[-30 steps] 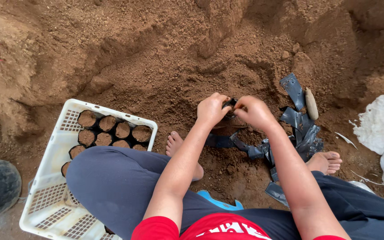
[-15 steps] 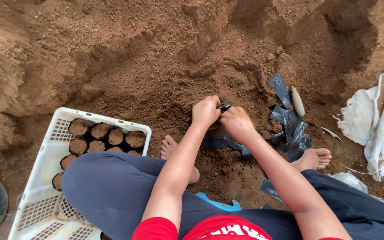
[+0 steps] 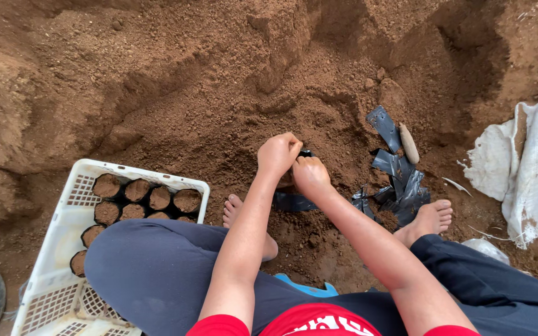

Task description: The person sits on the ground and repeatedly folds black plastic sheets into small pots, fills them with soil from a nearby pile, and places the finished pots into a white crate.

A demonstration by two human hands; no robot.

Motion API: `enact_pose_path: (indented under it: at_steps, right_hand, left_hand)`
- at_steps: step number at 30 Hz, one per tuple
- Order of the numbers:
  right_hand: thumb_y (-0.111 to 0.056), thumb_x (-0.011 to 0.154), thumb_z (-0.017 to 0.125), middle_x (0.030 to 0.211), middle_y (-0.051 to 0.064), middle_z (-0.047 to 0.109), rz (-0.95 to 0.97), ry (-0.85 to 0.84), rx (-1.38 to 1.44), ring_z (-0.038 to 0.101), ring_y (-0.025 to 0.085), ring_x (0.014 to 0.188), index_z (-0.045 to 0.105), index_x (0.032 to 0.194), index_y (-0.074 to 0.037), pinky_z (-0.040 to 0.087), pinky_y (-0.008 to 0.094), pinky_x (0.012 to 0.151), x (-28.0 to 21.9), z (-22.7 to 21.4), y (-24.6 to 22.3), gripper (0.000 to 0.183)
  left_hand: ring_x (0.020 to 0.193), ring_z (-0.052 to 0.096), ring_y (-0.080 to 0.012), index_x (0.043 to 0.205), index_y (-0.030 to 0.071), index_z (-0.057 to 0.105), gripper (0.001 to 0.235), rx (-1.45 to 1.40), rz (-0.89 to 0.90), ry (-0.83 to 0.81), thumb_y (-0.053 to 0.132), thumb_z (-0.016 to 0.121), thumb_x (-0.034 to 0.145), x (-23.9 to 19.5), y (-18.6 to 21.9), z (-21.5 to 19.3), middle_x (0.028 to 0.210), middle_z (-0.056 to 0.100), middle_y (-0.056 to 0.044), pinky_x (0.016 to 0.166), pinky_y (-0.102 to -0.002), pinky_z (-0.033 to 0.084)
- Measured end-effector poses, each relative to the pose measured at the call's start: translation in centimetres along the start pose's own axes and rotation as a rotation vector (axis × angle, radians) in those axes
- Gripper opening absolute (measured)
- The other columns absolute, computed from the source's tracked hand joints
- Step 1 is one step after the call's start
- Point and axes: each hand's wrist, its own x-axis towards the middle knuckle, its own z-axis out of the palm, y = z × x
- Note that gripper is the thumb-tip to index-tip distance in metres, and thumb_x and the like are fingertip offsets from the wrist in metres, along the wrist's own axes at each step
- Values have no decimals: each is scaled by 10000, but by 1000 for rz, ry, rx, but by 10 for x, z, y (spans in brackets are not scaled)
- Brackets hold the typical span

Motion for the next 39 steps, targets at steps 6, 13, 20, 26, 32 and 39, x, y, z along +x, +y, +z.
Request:
enact_pose_path:
  at_steps: [6,13,20,26,32,39]
  right_hand:
    - [-249,752,774,935,179,651,283,116,328,672,358,896,650,915,-5,584,457,698,10,14,-13,317]
    - [-265,941,732,982,168,679,345,232,550,664,383,896,650,1026,-45,541,482,749,-1,9,11,249]
    - [-325,952,726,769,35,582,559,38,1145,517,158,707,631,951,-38,439,367,629,-31,-70,65,303]
    - [-331,975,768,1284,124,555,504,104,1451,521,168,1161,480,1367,77,411,324,950,-41,-91,93,635]
    - [-386,935,735,1522,144,511,605,-78,1513,527,182,1333,343,1554,43,428,323,1055,-40,-107,96,849]
    - [-329,888,801,922,120,693,97,28,722,623,186,816,705,990,-1,534,376,740,-56,-184,83,357]
  left_hand:
    - [902,743,-211,1045,101,750,209,-439,-169,149,268,674,944,6,-47,32,961,772,-82,809,-347,566]
    - [1132,625,-180,1279,-1,628,370,-1001,-493,319,287,585,1051,-4,-73,109,1263,677,-114,958,-340,480]
    - [1074,646,-177,1314,133,599,610,-1601,-385,-146,588,279,1062,-11,-4,67,1220,645,-35,936,-406,532]
    - [1051,652,-185,1306,107,627,737,-1600,-231,-197,655,184,1089,-18,50,37,1135,659,-76,957,-400,543]
    - [1117,636,-222,1307,131,602,781,-1578,-294,-345,718,157,1045,-33,54,18,1163,663,-94,989,-480,519]
    - [1260,599,-280,1383,157,531,840,-1797,-324,-513,816,198,984,-45,62,3,1324,629,-113,1114,-619,435]
